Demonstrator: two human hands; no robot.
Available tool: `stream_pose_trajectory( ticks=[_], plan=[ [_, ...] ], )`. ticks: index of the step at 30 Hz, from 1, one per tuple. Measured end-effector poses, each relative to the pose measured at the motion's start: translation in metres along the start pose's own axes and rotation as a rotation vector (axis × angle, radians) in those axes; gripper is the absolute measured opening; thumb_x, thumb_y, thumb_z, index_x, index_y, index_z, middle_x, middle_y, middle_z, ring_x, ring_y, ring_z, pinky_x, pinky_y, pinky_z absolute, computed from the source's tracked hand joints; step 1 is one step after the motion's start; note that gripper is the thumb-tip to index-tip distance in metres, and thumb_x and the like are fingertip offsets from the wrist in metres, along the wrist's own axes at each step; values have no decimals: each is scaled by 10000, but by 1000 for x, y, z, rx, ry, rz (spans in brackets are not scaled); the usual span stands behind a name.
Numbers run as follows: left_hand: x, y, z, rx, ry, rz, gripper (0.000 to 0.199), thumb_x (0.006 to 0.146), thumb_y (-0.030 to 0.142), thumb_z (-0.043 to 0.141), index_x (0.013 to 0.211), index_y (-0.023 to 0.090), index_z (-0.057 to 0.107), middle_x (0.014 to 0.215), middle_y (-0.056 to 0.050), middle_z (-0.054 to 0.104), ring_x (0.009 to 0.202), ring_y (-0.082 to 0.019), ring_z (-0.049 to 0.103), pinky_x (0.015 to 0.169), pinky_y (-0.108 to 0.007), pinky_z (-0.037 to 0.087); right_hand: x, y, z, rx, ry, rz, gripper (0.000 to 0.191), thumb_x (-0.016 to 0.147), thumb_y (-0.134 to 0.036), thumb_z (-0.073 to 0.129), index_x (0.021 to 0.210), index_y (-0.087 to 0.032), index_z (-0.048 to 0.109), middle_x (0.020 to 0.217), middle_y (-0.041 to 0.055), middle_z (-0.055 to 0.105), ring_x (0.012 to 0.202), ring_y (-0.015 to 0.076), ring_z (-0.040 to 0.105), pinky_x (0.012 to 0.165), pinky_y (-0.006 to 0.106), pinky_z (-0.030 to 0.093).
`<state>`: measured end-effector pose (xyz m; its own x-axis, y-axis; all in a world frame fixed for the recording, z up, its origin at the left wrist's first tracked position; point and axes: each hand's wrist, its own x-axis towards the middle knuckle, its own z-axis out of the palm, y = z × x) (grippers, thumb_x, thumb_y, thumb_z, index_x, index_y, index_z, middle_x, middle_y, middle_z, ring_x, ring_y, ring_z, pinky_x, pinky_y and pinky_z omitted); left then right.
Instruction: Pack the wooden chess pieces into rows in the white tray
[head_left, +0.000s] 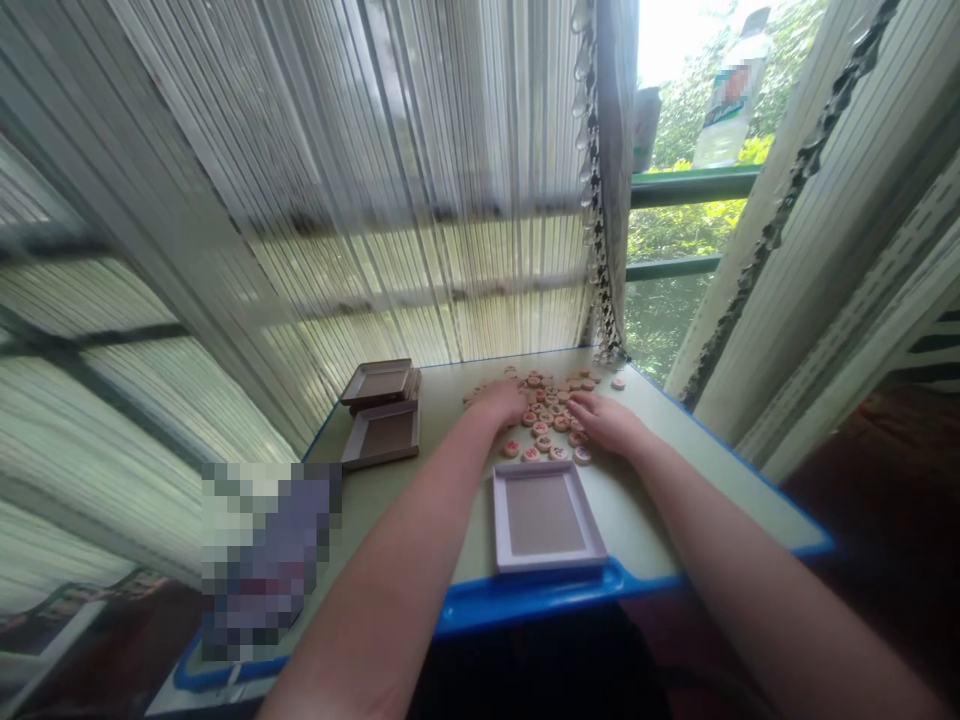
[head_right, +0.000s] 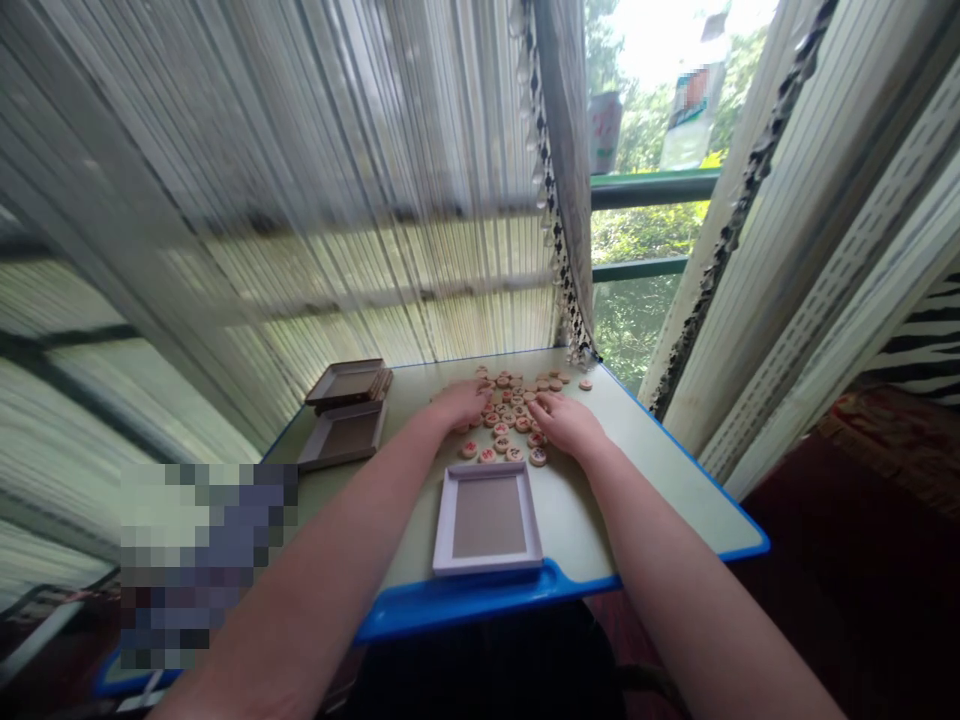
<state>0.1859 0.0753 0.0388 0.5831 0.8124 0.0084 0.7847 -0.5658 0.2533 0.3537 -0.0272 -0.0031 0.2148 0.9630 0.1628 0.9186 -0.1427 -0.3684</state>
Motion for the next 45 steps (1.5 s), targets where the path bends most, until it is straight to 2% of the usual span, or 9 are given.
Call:
stream_pose_trajectory(
  ticks=[3, 7, 13, 18, 20, 23, 30, 38, 45],
  plan=[
    [7, 10, -6, 36, -2, 37, 368, 848, 395, 381, 1126, 289, 599, 1186, -54, 602, 1051, -212, 566, 894, -313, 417, -1, -8, -1, -1, 35, -13, 425, 880, -453, 326, 1089, -216, 610, 1085, 78, 636, 1007, 214, 550, 827, 303, 396],
    [18, 31, -12, 54, -58, 159, 304, 784, 258, 486, 1036, 254, 655, 1075, -51, 660, 990, -199, 592, 856, -271, 435, 1, -14, -1, -13, 90, -21, 351, 871, -381, 367, 973, -217, 659, 994, 66, 666, 958, 210, 555, 814, 305, 390],
    [19, 39, 1, 96, -33, 268, 289, 746, 198, 505, 967, 252, 682, 1026, -51, 669, 917, -201, 609, 802, -282, 459, -2, -12, 0, 149, 145, 105, 263, 804, -318, 462, 929, -210, 666, 935, 53, 680, 876, 183, 593, 761, 273, 427],
    [11, 35, 10, 169, 34, 300, 273, 792, 233, 444, 926, 240, 682, 981, -71, 671, 924, -223, 601, 803, -325, 462, -4, -11, -15, 324, -15, 231, 313, 746, -232, 505, 1022, -178, 642, 845, 52, 694, 688, 157, 622, 607, 240, 456],
    [10, 35, 11, 166, 38, 287, 276, 810, 247, 430, 939, 233, 674, 976, -68, 668, 930, -210, 595, 814, -310, 457, 4, -11, -24, 293, -101, 207, 335, 727, -229, 532, 1040, -185, 643, 835, 52, 696, 638, 156, 618, 568, 241, 452],
    [10, 35, 16, 140, 99, 304, 316, 851, 296, 391, 1037, 213, 634, 1043, -74, 641, 977, -204, 569, 872, -316, 433, 20, -9, -31, 149, -30, 137, 291, 702, -215, 572, 968, -175, 682, 962, 65, 686, 792, 173, 623, 665, 232, 453],
    [17, 26, 33, 115, 191, 424, 328, 870, 295, 368, 1007, 230, 659, 1096, -43, 606, 1044, -190, 501, 984, -319, 349, 30, -2, -14, -70, -3, -39, 269, 749, -433, 546, 831, -244, 718, 829, 55, 695, 785, 212, 604, 646, 271, 422],
    [26, 25, 37, -6, 291, 378, 355, 780, 133, 419, 1040, 205, 649, 1122, -28, 622, 1084, -181, 480, 1000, -286, 332, 32, 8, -13, 113, 20, -25, 199, 719, -383, 602, 785, -213, 681, 834, 32, 685, 764, 177, 591, 664, 252, 424],
    [22, 26, 35, 11, 240, 362, 273, 776, 184, 444, 881, 227, 692, 1015, -21, 662, 1015, -190, 522, 941, -306, 378, 32, 8, -9, 20, 189, -278, 85, 709, -181, 588, 737, -199, 667, 788, 30, 647, 808, 175, 550, 743, 263, 409]
  ],
)
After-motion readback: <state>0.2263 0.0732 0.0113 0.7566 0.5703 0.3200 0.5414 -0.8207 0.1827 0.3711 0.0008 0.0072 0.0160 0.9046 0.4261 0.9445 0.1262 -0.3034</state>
